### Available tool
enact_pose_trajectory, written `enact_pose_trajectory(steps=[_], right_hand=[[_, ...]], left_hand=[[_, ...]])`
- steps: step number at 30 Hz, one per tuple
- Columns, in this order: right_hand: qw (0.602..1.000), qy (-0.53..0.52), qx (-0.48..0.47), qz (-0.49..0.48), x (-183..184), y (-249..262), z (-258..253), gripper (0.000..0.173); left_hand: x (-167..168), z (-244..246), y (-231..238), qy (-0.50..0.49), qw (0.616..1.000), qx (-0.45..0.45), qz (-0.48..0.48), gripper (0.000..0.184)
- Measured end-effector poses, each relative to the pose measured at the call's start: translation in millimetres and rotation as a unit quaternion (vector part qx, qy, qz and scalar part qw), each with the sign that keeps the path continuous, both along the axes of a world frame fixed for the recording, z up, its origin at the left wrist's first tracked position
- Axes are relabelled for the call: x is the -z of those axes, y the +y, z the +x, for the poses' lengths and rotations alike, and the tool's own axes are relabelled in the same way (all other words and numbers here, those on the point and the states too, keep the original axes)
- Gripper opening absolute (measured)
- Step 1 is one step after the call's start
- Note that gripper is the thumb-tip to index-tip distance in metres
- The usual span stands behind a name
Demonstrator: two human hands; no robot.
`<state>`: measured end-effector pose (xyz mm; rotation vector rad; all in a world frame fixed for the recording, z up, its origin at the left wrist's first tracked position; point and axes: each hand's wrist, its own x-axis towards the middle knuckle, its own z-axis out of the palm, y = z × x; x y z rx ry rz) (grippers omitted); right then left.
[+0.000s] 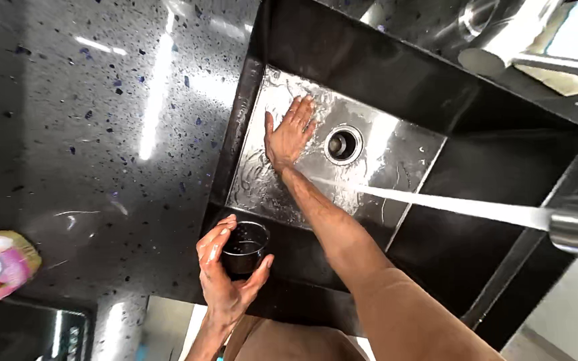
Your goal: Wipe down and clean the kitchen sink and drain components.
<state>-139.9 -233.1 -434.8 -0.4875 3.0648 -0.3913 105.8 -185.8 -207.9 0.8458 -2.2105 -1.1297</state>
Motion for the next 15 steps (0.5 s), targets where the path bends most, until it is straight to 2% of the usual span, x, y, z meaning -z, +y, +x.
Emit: enact_pose_trajectory(steps=[2,4,6,8,9,12,15], right_hand=[[0.999,-0.012,-0.039,-0.005,-13,10,13,0.091],[0.989,-0.007,-0.149,-0.010,-21,1,26,0.078],[0.973,-0.009,-0.232,0.000,-11,-22,22,0.066],[0.972,0.010,-0.236,0.003,1,-28,5,0.065],[0.975,0.023,-0.222,0.002,5,-23,-4,0.068],[0.990,0.033,-0.134,0.015,5,14,-17,0.101],[0.993,0.037,-0.100,0.044,2,56,-20,0.108]], left_hand=[[1,-3,-1,0.003,1.000,-0.004,-0.002,0.078],[-1,-2,-1,0.002,1.000,-0.005,0.003,0.078],[1,-3,-2,0.002,1.000,-0.001,0.004,0.079],[1,-3,-2,0.001,1.000,0.002,0.004,0.078],[2,-3,-2,0.002,1.000,0.003,0.002,0.078],[1,-3,-2,0.001,1.000,0.005,0.003,0.076],[-1,-3,-1,-0.005,1.000,0.007,0.001,0.074]])
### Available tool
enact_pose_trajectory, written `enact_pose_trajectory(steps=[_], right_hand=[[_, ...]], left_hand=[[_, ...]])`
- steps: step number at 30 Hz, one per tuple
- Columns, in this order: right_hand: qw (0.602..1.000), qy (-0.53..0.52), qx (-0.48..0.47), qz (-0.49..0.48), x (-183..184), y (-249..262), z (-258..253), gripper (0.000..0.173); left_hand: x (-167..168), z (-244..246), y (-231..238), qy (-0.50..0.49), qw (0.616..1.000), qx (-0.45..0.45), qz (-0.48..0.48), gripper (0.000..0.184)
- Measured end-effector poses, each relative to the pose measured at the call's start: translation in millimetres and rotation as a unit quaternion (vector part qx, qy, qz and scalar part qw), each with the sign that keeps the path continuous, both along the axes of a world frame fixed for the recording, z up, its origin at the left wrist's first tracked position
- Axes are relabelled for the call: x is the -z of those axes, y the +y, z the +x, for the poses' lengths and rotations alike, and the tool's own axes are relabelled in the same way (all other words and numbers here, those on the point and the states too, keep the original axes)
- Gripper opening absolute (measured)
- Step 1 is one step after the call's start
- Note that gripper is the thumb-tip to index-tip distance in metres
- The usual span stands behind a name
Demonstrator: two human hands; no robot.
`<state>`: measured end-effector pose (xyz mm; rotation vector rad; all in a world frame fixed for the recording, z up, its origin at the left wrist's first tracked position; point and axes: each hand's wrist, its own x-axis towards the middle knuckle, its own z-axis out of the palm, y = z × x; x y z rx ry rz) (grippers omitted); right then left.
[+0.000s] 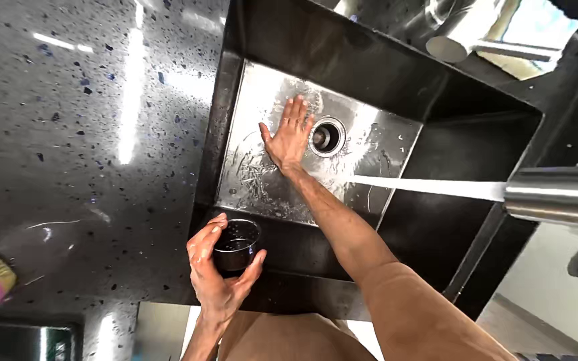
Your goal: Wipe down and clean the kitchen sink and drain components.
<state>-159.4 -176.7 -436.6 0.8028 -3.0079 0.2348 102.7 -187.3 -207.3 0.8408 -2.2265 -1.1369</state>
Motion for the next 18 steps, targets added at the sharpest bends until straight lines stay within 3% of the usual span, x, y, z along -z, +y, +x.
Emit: enact_pose_trajectory(steps=[5,8,10,12,14,16,18], right_hand=[[0.998,0.007,0.064,0.013,4,39,11,0.110],[0.999,0.014,0.049,0.000,-4,56,16,0.102],[0.998,-0.040,-0.047,-0.026,-23,67,38,0.090],[0.967,-0.139,-0.209,-0.048,-40,77,71,0.076],[0.887,-0.204,-0.412,-0.052,-35,88,102,0.060],[0.797,-0.225,-0.557,-0.058,-19,82,112,0.050],[0.779,-0.205,-0.589,-0.057,-12,60,96,0.051]], left_hand=[[0,0,3,-0.009,1.000,-0.003,-0.004,0.074],[-1,0,3,0.001,1.000,-0.011,0.005,0.075],[-3,2,2,0.020,0.999,-0.031,0.017,0.074],[-2,4,-2,0.058,0.997,-0.056,0.019,0.073],[-2,9,-4,0.094,0.993,-0.071,0.006,0.074],[-4,19,-7,0.097,0.992,-0.075,-0.030,0.077],[-3,27,-10,0.081,0.992,-0.072,-0.067,0.080]])
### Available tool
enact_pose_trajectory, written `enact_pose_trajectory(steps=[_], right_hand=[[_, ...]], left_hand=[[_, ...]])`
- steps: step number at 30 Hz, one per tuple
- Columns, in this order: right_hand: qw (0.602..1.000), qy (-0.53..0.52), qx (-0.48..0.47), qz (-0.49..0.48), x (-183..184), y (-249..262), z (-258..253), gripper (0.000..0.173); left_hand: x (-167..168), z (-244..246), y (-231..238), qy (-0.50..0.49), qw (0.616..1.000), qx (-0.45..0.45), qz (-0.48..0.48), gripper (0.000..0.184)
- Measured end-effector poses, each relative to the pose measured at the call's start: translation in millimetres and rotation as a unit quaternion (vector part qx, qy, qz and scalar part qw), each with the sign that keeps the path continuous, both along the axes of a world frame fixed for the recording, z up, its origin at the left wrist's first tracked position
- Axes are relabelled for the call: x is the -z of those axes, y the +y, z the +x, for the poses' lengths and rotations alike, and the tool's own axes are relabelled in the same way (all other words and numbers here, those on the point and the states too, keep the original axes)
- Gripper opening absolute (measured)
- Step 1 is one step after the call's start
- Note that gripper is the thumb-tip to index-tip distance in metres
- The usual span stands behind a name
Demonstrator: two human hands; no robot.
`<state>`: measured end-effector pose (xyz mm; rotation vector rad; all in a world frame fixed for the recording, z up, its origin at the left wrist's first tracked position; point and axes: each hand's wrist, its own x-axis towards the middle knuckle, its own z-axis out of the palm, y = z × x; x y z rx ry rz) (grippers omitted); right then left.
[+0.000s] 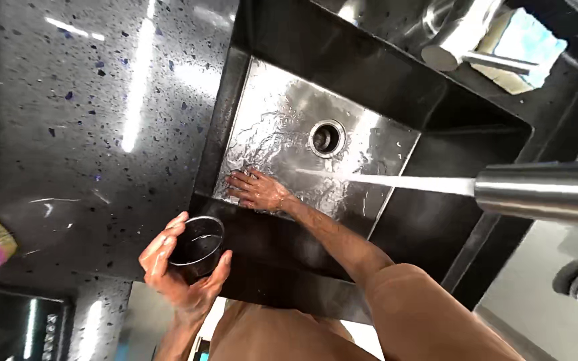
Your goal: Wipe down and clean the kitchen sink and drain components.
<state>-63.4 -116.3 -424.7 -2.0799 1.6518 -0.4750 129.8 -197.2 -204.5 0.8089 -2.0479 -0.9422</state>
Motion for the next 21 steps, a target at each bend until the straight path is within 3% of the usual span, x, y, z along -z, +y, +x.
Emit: enact_pose_trajectory(steps=[2,4,6,7,9,11,13,15,17,20,21], right_hand=[[0.993,0.033,0.112,0.016,0,-23,-32,0.060],[0.954,0.098,0.281,0.038,3,-41,-62,0.065],[0.928,0.110,0.356,0.027,-4,-45,-75,0.070],[0.937,0.094,0.337,0.023,-13,-33,-68,0.069],[0.977,0.046,0.207,0.032,-29,3,-43,0.061],[0.998,0.014,0.052,0.028,-19,39,-17,0.051],[0.999,0.013,-0.030,0.010,-2,49,-9,0.050],[1.000,0.013,0.006,-0.006,7,31,-14,0.055],[0.994,0.029,0.105,0.001,7,-1,-36,0.065],[0.946,0.092,0.311,0.004,9,-39,-81,0.074],[0.935,0.101,0.341,-0.006,9,-42,-92,0.077]], left_hand=[[4,6,1,-0.030,0.999,-0.012,-0.017,0.082],[7,8,4,-0.046,0.999,-0.012,-0.025,0.083],[8,6,5,-0.058,0.998,0.004,-0.023,0.083],[8,6,6,-0.070,0.997,0.011,-0.019,0.083],[8,5,7,-0.090,0.996,0.022,-0.012,0.085],[6,3,9,-0.102,0.994,0.038,-0.010,0.085],[5,1,9,-0.107,0.993,0.052,-0.021,0.084],[4,1,9,-0.109,0.991,0.062,-0.039,0.083],[4,-1,10,-0.106,0.991,0.061,-0.057,0.084],[4,-2,9,-0.093,0.991,0.061,-0.070,0.084],[4,-2,9,-0.087,0.992,0.062,-0.071,0.082]])
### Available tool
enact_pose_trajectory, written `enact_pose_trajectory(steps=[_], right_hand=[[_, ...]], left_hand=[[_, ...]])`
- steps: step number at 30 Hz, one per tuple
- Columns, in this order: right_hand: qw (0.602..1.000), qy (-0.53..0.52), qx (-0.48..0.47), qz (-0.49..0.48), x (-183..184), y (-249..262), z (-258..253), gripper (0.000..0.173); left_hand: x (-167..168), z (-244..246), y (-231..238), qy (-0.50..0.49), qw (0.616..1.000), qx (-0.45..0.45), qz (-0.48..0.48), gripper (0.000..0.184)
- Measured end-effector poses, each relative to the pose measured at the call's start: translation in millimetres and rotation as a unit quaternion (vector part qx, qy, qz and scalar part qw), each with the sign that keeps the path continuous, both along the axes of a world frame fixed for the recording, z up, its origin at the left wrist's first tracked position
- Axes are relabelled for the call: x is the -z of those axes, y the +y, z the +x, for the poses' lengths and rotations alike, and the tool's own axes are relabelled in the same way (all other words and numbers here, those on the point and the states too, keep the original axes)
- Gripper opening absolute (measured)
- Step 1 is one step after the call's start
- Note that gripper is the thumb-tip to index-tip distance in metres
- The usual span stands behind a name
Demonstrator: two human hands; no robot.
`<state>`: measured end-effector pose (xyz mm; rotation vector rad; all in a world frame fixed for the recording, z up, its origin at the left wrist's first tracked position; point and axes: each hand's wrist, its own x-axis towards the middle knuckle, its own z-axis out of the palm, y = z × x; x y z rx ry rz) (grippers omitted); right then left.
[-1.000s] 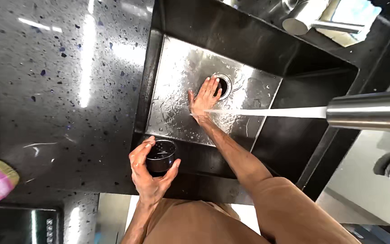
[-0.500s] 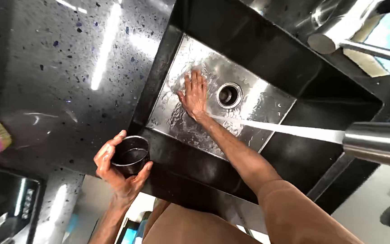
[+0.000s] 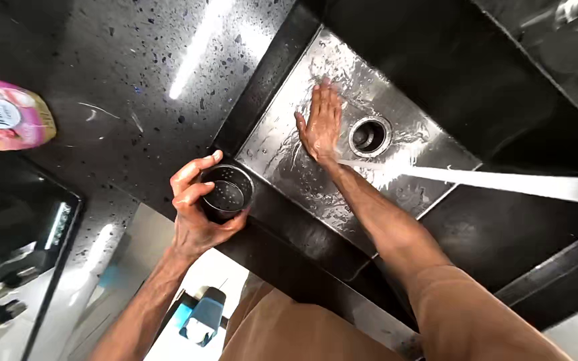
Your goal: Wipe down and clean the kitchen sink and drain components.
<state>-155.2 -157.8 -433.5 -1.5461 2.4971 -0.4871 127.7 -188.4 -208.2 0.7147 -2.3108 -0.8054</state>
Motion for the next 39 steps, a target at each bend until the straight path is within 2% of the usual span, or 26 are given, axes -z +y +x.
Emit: enact_pose_trajectory(steps=[1,3,5,6,7,9,11,12,14,16,17,18,19,21,22,23,24,26,29,30,32,36,39], right_hand=[[1.000,-0.005,-0.012,-0.010,-5,6,-1,0.076],[0.987,-0.070,-0.142,-0.001,-27,33,20,0.061],[0.941,-0.130,-0.312,-0.006,-31,67,57,0.046],[0.911,-0.158,-0.380,-0.008,-27,79,73,0.049],[0.892,-0.163,-0.421,-0.017,-18,79,82,0.053],[0.889,-0.129,-0.438,-0.021,-4,58,82,0.047],[0.916,-0.091,-0.390,0.004,0,24,68,0.056],[0.939,-0.074,-0.336,0.013,1,11,58,0.062],[0.983,-0.021,-0.181,0.022,4,-9,37,0.072],[0.999,0.022,-0.034,0.014,6,-23,22,0.081],[1.000,0.024,0.007,0.015,2,-20,23,0.085],[1.000,0.010,0.011,0.013,-6,-8,30,0.084],[1.000,-0.014,-0.025,0.011,-17,10,42,0.080],[0.980,-0.068,-0.184,0.021,-24,49,72,0.058],[0.955,-0.092,-0.283,0.015,-19,64,85,0.049],[0.928,-0.108,-0.357,-0.004,-11,69,93,0.046],[0.915,-0.101,-0.390,-0.009,-4,61,94,0.047],[0.940,-0.052,-0.336,0.006,1,25,73,0.062],[0.997,0.019,-0.072,0.009,4,-27,19,0.086],[0.999,0.047,0.009,0.017,5,-42,-1,0.091],[0.989,0.092,0.113,0.012,12,-60,-33,0.095],[0.983,0.089,0.159,0.013,9,-27,-36,0.092],[0.988,0.087,0.122,0.023,3,14,-29,0.092]], left_hand=[[0,0,1,0.005,1.000,0.001,0.001,0.081],[1,0,1,0.013,1.000,0.002,0.000,0.079],[1,2,3,0.020,1.000,0.006,0.003,0.078],[0,2,4,0.023,1.000,0.009,0.009,0.078],[1,1,1,0.024,1.000,0.010,0.010,0.078],[2,0,-1,0.019,1.000,0.013,0.013,0.080],[3,1,-1,0.014,1.000,0.015,0.016,0.083],[3,2,0,0.007,1.000,0.015,0.018,0.085],[2,3,0,-0.014,1.000,0.005,0.012,0.093],[2,3,-1,-0.032,0.999,-0.005,0.007,0.097],[2,4,-1,-0.040,0.999,-0.007,0.009,0.098],[1,4,1,-0.047,0.999,-0.008,0.012,0.098],[0,3,1,-0.052,0.998,-0.011,0.013,0.097],[1,0,0,-0.053,0.998,-0.019,0.016,0.096],[0,1,0,-0.051,0.998,-0.021,0.022,0.096],[-1,2,1,-0.053,0.998,-0.022,0.027,0.095],[-1,2,0,-0.056,0.998,-0.022,0.028,0.094],[0,1,-2,-0.067,0.997,-0.024,0.024,0.092],[-1,3,1,-0.080,0.996,-0.028,0.021,0.092],[-1,3,0,-0.082,0.996,-0.031,0.019,0.093],[1,3,-1,-0.083,0.996,-0.035,0.011,0.092],[3,5,-1,-0.087,0.995,-0.036,0.018,0.094],[2,7,2,-0.090,0.995,-0.033,0.031,0.093]])
